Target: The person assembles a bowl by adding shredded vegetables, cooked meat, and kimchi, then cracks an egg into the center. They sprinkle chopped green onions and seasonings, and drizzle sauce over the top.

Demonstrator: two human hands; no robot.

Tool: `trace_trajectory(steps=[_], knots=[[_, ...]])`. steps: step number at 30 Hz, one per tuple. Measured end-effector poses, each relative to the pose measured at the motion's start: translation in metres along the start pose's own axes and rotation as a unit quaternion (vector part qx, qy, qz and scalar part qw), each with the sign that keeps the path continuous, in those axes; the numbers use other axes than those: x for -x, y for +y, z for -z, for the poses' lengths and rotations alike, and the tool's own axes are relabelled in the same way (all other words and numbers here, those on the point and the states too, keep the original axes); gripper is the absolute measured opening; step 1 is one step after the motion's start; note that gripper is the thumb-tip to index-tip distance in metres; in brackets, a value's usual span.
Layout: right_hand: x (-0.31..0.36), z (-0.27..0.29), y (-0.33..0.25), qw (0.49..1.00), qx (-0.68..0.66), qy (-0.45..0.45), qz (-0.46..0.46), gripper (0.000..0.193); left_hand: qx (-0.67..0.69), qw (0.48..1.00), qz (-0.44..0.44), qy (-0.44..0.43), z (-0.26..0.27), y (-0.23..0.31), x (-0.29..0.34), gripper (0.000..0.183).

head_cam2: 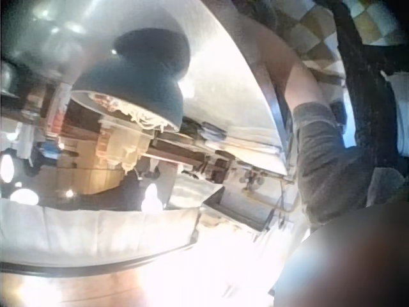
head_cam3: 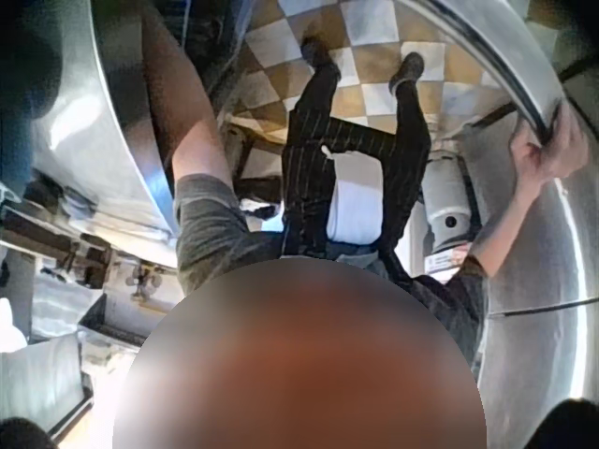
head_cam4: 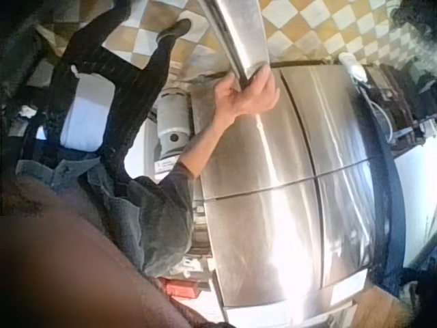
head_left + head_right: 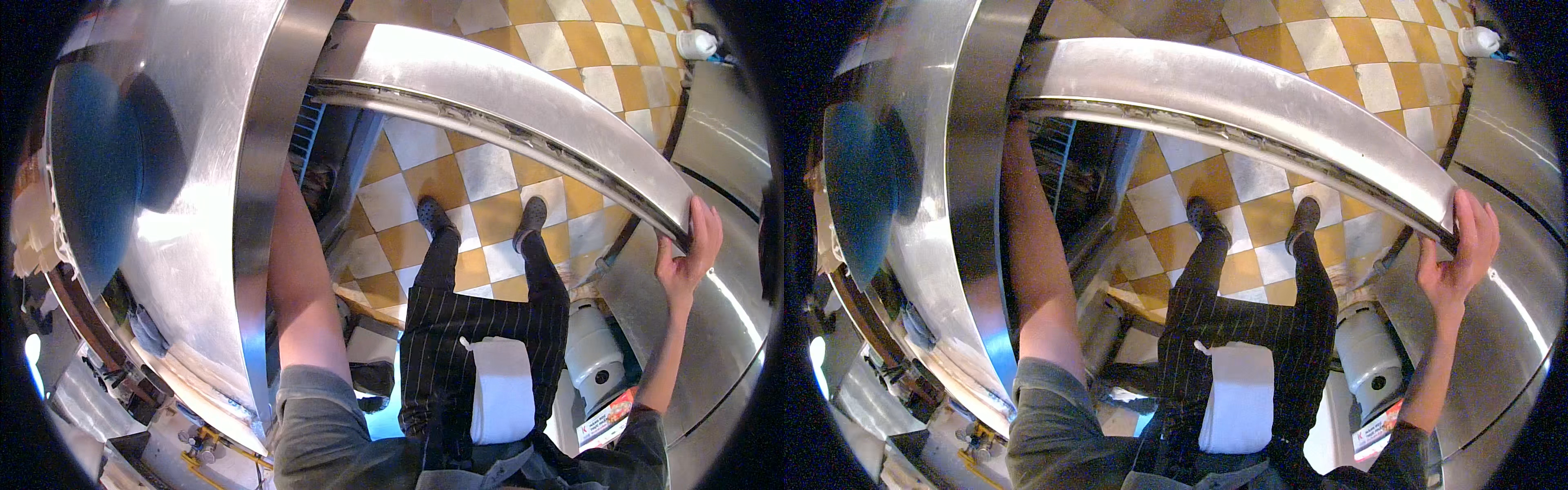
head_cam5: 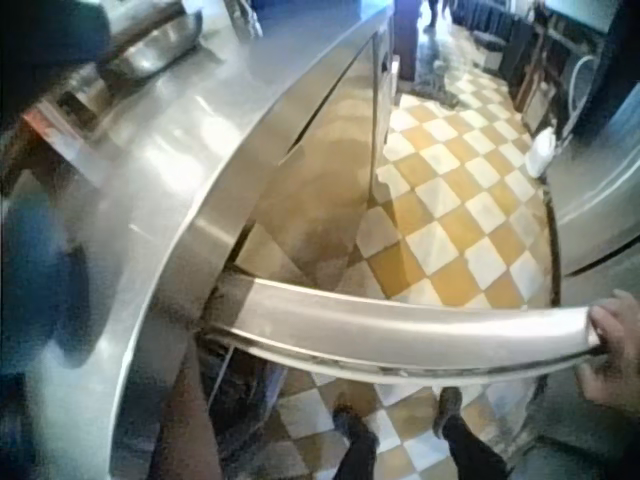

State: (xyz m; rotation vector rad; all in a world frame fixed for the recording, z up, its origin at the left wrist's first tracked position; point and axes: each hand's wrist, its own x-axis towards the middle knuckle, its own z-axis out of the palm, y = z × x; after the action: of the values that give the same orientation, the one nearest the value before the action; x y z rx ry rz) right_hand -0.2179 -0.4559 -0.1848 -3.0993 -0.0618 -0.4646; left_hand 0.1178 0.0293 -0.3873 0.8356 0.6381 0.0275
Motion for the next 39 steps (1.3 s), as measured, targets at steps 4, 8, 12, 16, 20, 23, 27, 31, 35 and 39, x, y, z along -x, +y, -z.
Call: trace_trajectory(steps=[4, 8, 12, 16, 20, 23, 27, 31, 35, 39], knots=[[-0.007, -0.002, -0.004, 1.0, -0.012, 0.015, 0.002, 0.054, 0.0, 0.999, 0.015, 0.051, 0.015, -0.011, 0.032, 0.041], [-0.007, 0.002, -0.007, 1.0, 0.003, 0.012, 0.005, 0.055, 0.008, 0.992, 0.051, 0.114, 0.014, -0.047, 0.075, 0.042], [-0.002, 0.004, -0.011, 1.0, -0.003, 0.0, -0.009, 0.057, 0.025, 0.979, 0.071, 0.189, 0.005, -0.076, 0.136, 0.043], [-0.004, 0.01, -0.015, 1.0, -0.024, 0.004, 0.002, 0.058, 0.06, 0.971, 0.063, 0.222, 0.014, -0.094, 0.204, 0.045], [-0.008, 0.009, -0.025, 0.999, -0.002, 0.007, -0.032, 0.059, 0.122, 0.975, 0.016, 0.187, 0.04, -0.105, 0.258, 0.049], [-0.019, 0.008, -0.076, 0.995, 0.028, 0.045, -0.085, 0.057, 0.146, 0.97, -0.001, 0.196, 0.052, -0.106, 0.275, 0.051], [-0.066, -0.01, -0.203, 0.892, -0.443, -0.007, 0.085, 0.045, 0.169, 0.967, -0.025, 0.188, 0.062, -0.112, 0.275, 0.051], [-0.094, -0.147, -0.288, 0.745, -0.578, -0.291, -0.163, 0.063, 0.171, 0.966, -0.041, 0.187, 0.066, -0.113, 0.279, 0.049], [-0.131, -0.224, -0.305, 0.604, -0.629, -0.414, -0.259, 0.08, 0.147, 0.963, -0.021, 0.225, 0.07, -0.108, 0.289, 0.045], [-0.134, -0.255, -0.296, 0.503, -0.731, -0.402, -0.228, 0.081, 0.093, 0.976, 0.006, 0.195, 0.091, -0.105, 0.3, 0.048]])
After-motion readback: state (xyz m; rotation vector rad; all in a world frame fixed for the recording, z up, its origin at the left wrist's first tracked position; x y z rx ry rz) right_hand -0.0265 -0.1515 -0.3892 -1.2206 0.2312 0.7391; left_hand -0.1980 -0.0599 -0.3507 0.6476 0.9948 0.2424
